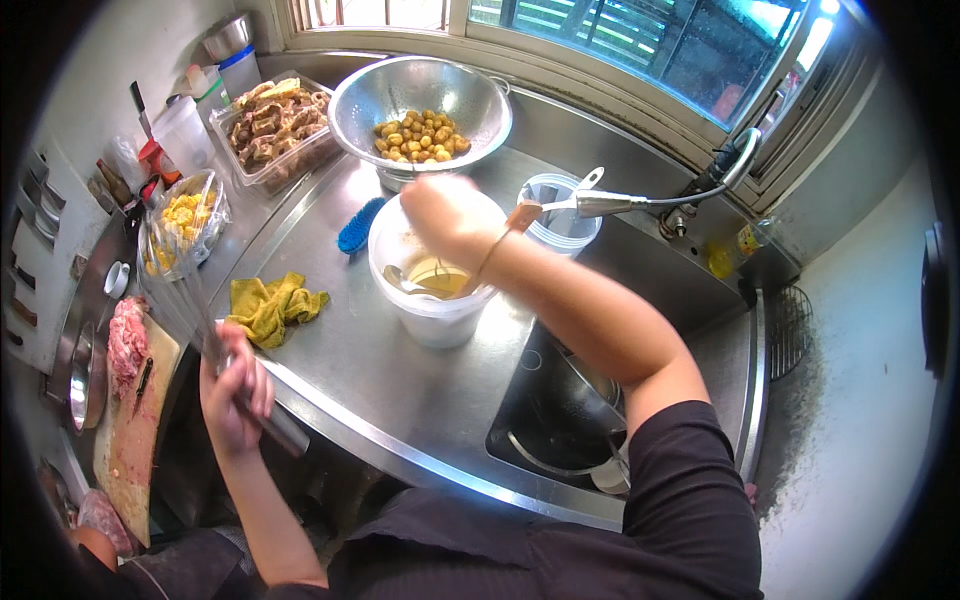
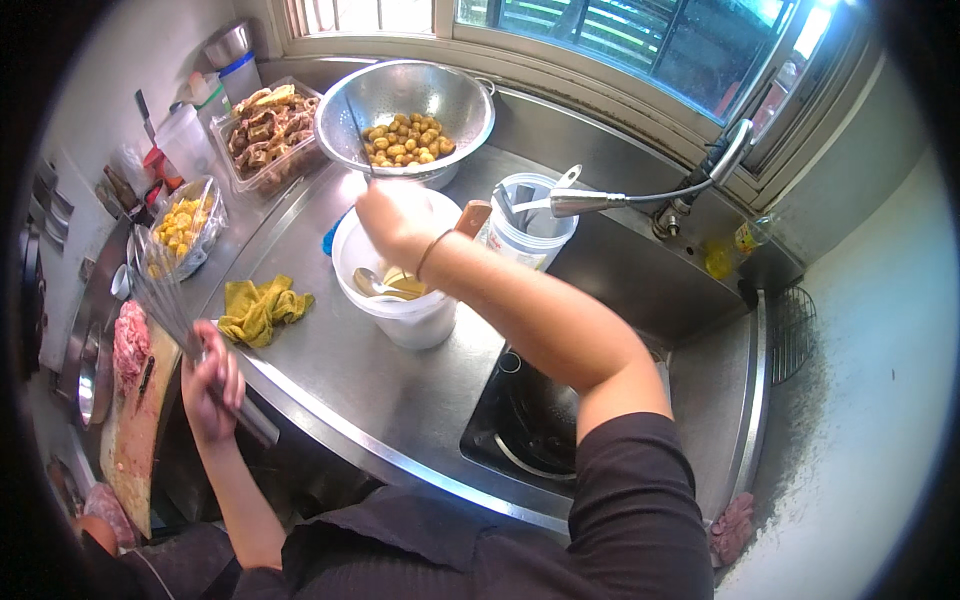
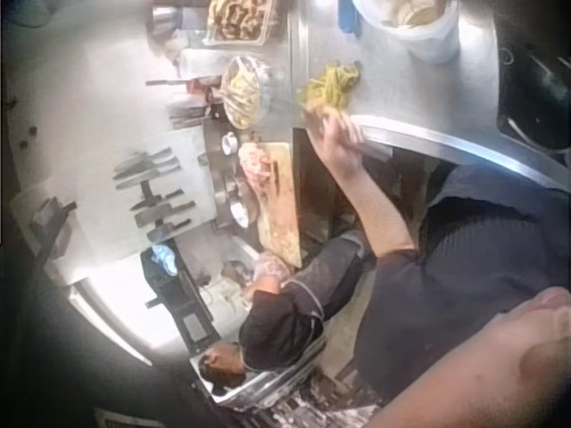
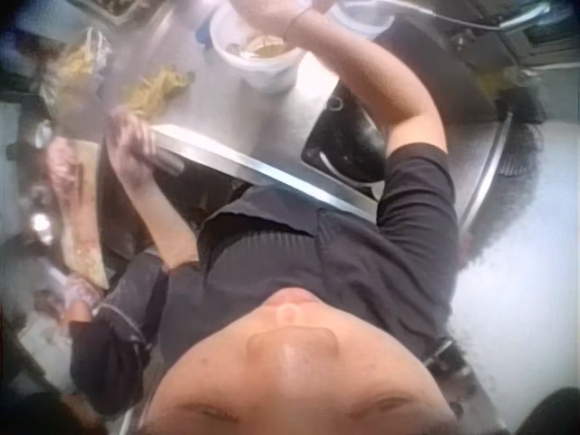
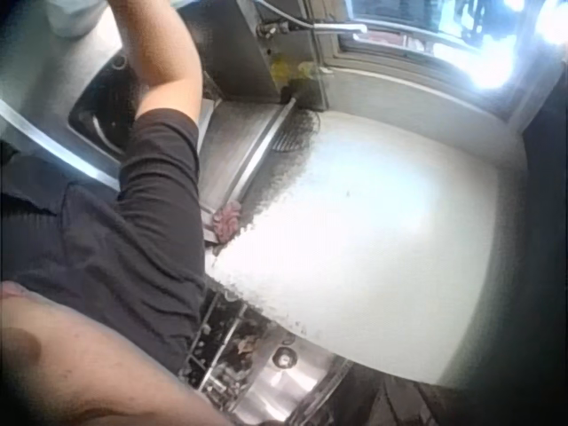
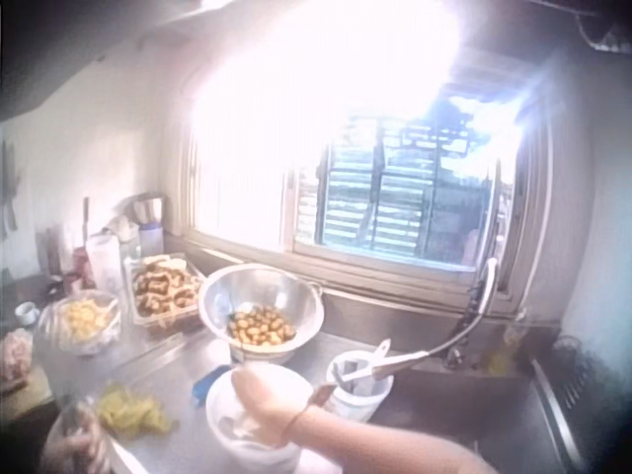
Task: The person wipes down a stainless steel prep table with a cloth, gathers various vegetables including peppers, onions, and cabbage into a container, and then moves to a sink to rinse kitchen tools and prepare a liquid mixture in a bucket using a whisk and measuring cups.
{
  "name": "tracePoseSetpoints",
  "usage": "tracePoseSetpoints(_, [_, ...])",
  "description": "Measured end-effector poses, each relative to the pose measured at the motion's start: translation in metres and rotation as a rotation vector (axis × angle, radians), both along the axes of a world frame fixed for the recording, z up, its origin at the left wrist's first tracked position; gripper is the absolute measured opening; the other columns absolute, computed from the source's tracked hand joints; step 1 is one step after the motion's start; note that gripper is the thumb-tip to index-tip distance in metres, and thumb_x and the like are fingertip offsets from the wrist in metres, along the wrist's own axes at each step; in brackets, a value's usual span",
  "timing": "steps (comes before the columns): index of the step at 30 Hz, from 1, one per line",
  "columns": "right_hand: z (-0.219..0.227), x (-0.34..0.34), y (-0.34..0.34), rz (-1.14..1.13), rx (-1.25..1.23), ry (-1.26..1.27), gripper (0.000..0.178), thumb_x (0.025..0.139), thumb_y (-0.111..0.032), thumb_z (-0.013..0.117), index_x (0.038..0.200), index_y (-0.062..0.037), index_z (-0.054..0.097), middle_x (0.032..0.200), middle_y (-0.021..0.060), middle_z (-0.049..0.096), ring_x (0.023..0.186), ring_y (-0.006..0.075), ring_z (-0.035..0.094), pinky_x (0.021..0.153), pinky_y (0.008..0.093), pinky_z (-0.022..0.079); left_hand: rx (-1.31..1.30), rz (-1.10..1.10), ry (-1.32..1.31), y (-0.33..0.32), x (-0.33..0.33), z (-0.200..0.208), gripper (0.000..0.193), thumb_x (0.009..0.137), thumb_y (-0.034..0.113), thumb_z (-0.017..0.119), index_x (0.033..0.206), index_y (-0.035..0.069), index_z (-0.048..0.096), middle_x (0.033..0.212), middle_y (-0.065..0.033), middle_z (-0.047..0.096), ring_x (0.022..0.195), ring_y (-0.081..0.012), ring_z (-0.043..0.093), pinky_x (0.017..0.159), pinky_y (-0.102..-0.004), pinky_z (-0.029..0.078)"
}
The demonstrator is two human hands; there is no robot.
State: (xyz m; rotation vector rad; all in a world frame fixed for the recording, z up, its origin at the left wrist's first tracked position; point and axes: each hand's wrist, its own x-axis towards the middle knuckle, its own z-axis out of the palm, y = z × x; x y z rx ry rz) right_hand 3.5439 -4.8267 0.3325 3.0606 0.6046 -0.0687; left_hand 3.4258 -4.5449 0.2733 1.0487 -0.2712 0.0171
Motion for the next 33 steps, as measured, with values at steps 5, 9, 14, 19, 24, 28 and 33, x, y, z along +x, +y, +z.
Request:
tracePoseSetpoints(5, [0.076, -0.019, -0.041, 0.170, 0.289, -0.770, 0.007, 0.073, -0.008, 0.060, 0.077, -0.0019, 0.059, 0.068, 0.0144, 0.062, 0.066, 0.0252, 0.064, 0.061, 0.0343, 0.051, -0.014, 0.085, 0.188, 0.027, -0.054, -0.043, 0.022, 0.091, 0.018, 0.049, 0.106, 0.003, 0.043, 0.066, -0.0030, 0.045, 0.038, -0.0078, 0.040, 0.032, -0.0207, 0.036])
tracePoseSetpoints(9, [0.058, -0.069, 0.024, 0.506, 0.316, -0.372, 0.008, 0.073, -0.009, 0.060, 0.076, -0.0022, 0.059, 0.077, 0.0129, 0.062, 0.070, 0.0286, 0.063, 0.063, 0.0353, 0.052, -0.057, 0.075, 0.196, -0.021, -0.027, -0.015, 0.040, 0.091, 0.030, 0.044, 0.122, 0.006, 0.041, 0.122, -0.0177, 0.052, 0.111, -0.0269, 0.053, 0.078, -0.0378, 0.054])
tracePoseSetpoints(14, [0.017, -0.088, 0.053, 0.550, 0.405, -0.104, 0.030, 0.072, -0.011, 0.061, 0.101, -0.0034, 0.057, 0.081, 0.0121, 0.060, 0.078, 0.0305, 0.062, 0.074, 0.0364, 0.051, -0.497, -0.380, 0.402, -0.045, 0.005, -0.031, 0.047, 0.091, 0.028, 0.044, 0.132, 0.005, 0.036, 0.116, -0.0149, 0.056, 0.106, -0.0257, 0.056, 0.078, -0.0413, 0.053])
tracePoseSetpoints(19, [0.061, -0.005, -0.044, -0.029, 0.991, 0.003, 0.017, 0.081, -0.015, 0.061, 0.090, -0.0007, 0.061, 0.084, 0.0116, 0.063, 0.066, 0.0156, 0.058, 0.061, 0.0263, 0.047, -0.666, -0.474, 0.766, -0.021, -0.019, -0.056, 0.042, 0.090, 0.017, 0.047, 0.129, 0.004, 0.038, 0.072, -0.0024, 0.049, 0.054, -0.0081, 0.043, 0.043, -0.0214, 0.038])
tracePoseSetpoints(24, [-0.040, 0.077, -0.236, -0.504, -0.033, 0.023, 0.023, 0.072, -0.024, 0.062, 0.075, -0.0022, 0.065, 0.063, 0.0154, 0.062, 0.065, 0.0280, 0.063, 0.063, 0.0384, 0.051, -0.223, -0.305, 0.578, 0.039, 0.018, -0.037, 0.054, 0.083, 0.000, 0.050, 0.133, 0.007, 0.034, 0.094, -0.0102, 0.059, 0.054, -0.0083, 0.050, 0.047, -0.0201, 0.041])
tracePoseSetpoints(28, [-0.077, 0.091, -0.198, -0.894, 0.334, 0.240, 0.024, 0.077, -0.016, 0.059, 0.072, 0.0070, 0.063, 0.057, 0.0156, 0.061, 0.046, 0.0215, 0.061, 0.042, 0.0322, 0.050, 0.269, -0.118, 0.188, 0.148, 0.097, -0.008, 0.068, 0.080, -0.007, 0.045, 0.139, 0.013, 0.019, 0.116, -0.0188, 0.055, 0.053, -0.0088, 0.053, 0.051, -0.0211, 0.048])
tracePoseSetpoints(33, [-0.116, 0.079, -0.244, -0.851, 0.545, 0.101, 0.029, 0.075, 0.001, 0.059, 0.095, -0.0045, 0.039, 0.070, 0.0107, 0.054, 0.050, 0.0160, 0.054, 0.040, 0.0295, 0.046, 0.761, 0.090, -0.025, 0.255, 0.229, 0.043, 0.079, 0.080, -0.008, 0.047, 0.143, 0.018, 0.007, 0.113, -0.0116, 0.058, 0.070, -0.0074, 0.056, 0.051, -0.0203, 0.047])
